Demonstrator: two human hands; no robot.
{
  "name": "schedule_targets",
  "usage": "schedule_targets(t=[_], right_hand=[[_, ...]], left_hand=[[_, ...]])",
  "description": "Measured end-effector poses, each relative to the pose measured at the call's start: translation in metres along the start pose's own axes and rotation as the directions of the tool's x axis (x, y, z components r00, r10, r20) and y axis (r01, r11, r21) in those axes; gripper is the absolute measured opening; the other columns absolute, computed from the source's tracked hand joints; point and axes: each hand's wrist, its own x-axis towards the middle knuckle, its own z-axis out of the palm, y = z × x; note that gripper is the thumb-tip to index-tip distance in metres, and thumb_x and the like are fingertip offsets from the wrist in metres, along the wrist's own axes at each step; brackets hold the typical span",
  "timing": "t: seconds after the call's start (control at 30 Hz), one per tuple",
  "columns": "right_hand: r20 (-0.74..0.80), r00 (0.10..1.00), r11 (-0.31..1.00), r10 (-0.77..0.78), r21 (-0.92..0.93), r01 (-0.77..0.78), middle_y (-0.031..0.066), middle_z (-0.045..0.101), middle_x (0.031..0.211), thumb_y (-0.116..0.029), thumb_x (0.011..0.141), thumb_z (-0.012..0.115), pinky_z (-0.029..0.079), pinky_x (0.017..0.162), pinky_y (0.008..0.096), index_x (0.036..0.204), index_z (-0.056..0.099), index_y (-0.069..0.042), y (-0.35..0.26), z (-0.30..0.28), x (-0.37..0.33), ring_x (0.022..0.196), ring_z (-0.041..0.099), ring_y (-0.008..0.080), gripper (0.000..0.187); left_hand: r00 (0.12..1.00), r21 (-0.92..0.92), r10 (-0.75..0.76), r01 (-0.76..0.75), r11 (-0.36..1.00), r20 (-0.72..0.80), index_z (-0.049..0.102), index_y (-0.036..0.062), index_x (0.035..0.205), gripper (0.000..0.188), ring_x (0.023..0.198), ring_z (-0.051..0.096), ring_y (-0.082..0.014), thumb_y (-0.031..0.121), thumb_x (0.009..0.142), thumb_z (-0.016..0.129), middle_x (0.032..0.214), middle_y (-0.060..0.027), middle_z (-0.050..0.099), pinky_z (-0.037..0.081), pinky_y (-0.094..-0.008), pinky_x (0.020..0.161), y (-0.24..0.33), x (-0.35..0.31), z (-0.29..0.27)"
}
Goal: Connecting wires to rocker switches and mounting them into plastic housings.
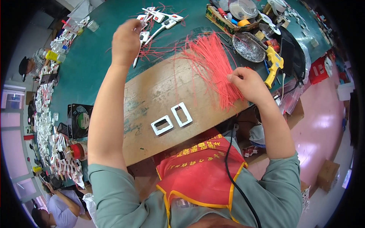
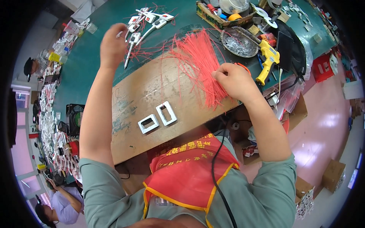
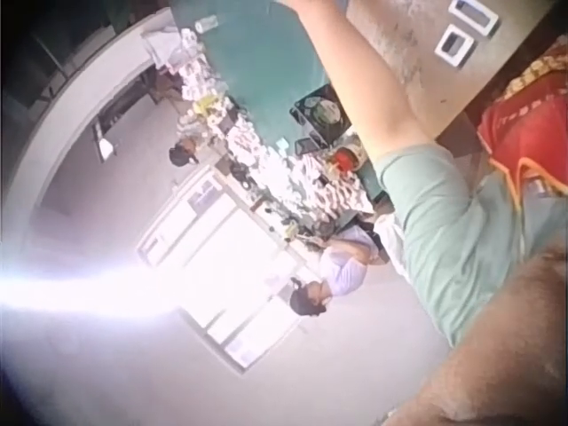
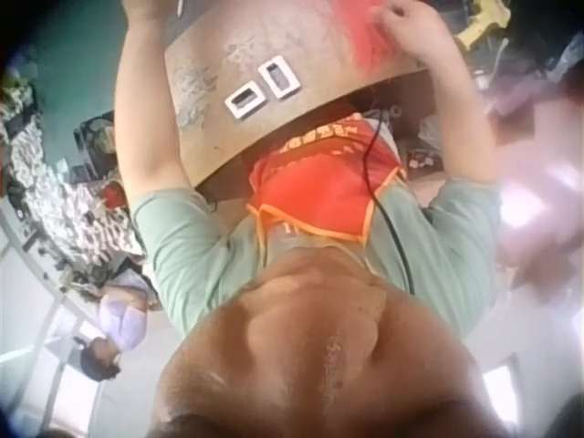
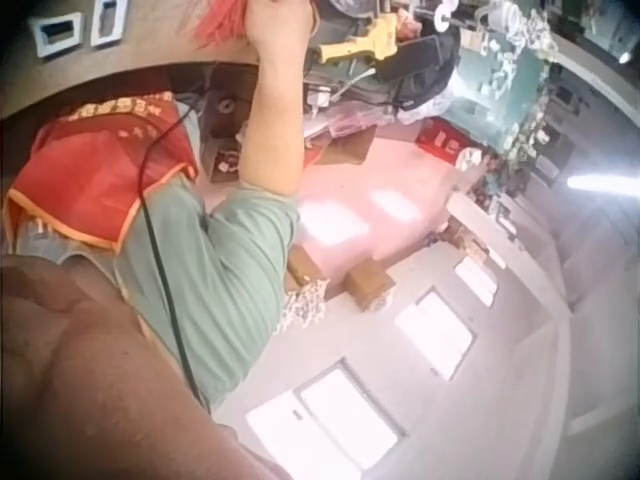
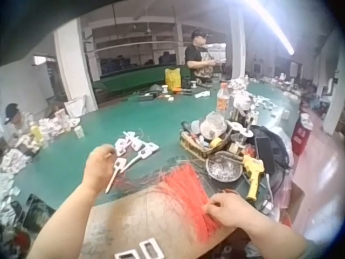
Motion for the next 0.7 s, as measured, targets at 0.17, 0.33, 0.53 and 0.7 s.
schedule_targets(t=[0.17, 0.33, 0.53, 0.7], right_hand=[[0.098, 0.988, 0.899, 0.116, 0.413, -0.147, -0.0042, 0.050, 0.060, -0.020, 0.089, 0.063, 0.033, 0.045, 0.0230, 0.081, 0.063, -0.003, 0.001, -0.005, -0.004, 0.049, 0.043, 0.0046, 0.019], [0.050, 0.994, 0.912, 0.102, 0.393, -0.113, -0.0057, 0.048, 0.058, -0.020, 0.089, 0.064, 0.031, 0.043, 0.0214, 0.076, 0.060, -0.004, -0.001, -0.002, -0.004, 0.046, 0.040, 0.0030, 0.021], [0.065, 0.991, 0.958, 0.116, 0.257, -0.129, -0.0058, 0.048, 0.059, -0.021, 0.089, 0.064, 0.032, 0.044, 0.0207, 0.076, 0.059, -0.005, -0.007, -0.002, -0.007, 0.048, 0.041, 0.0027, 0.021], [0.181, 0.969, 0.915, 0.170, 0.337, -0.223, -0.0054, 0.052, 0.063, -0.022, 0.089, 0.063, 0.033, 0.044, 0.0190, 0.081, 0.060, -0.007, -0.009, -0.008, -0.010, 0.049, 0.045, 0.0026, 0.018]], left_hand=[[0.828, -0.879, -0.560, 0.290, 0.377, 0.033, 0.054, -0.0001, 0.105, 0.015, 0.085, 0.063, -0.0238, 0.010, 0.094, 0.052, 0.090, -0.0098, 0.060, 0.051, -0.0362, 0.074, 0.009, -0.023, -0.044], [0.729, -0.906, -0.539, 0.306, -0.292, 0.421, 0.052, 0.0036, 0.107, 0.017, 0.070, 0.059, -0.0179, 0.014, 0.093, 0.055, 0.087, -0.0082, 0.059, 0.049, -0.0318, 0.060, 0.012, -0.082, -0.047], [0.562, -0.866, -0.685, 0.450, -0.216, 0.463, 0.057, 0.0008, 0.102, 0.028, 0.061, 0.059, -0.0139, 0.028, 0.094, 0.057, 0.077, -0.0052, 0.058, 0.052, -0.0279, 0.052, 0.032, -0.116, -0.041], [0.609, -0.866, -0.638, 0.455, -0.206, 0.472, 0.058, 0.0013, 0.099, 0.030, 0.054, 0.057, -0.0117, 0.031, 0.094, 0.057, 0.074, -0.0043, 0.057, 0.047, -0.0252, 0.045, 0.036, -0.124, -0.037]])
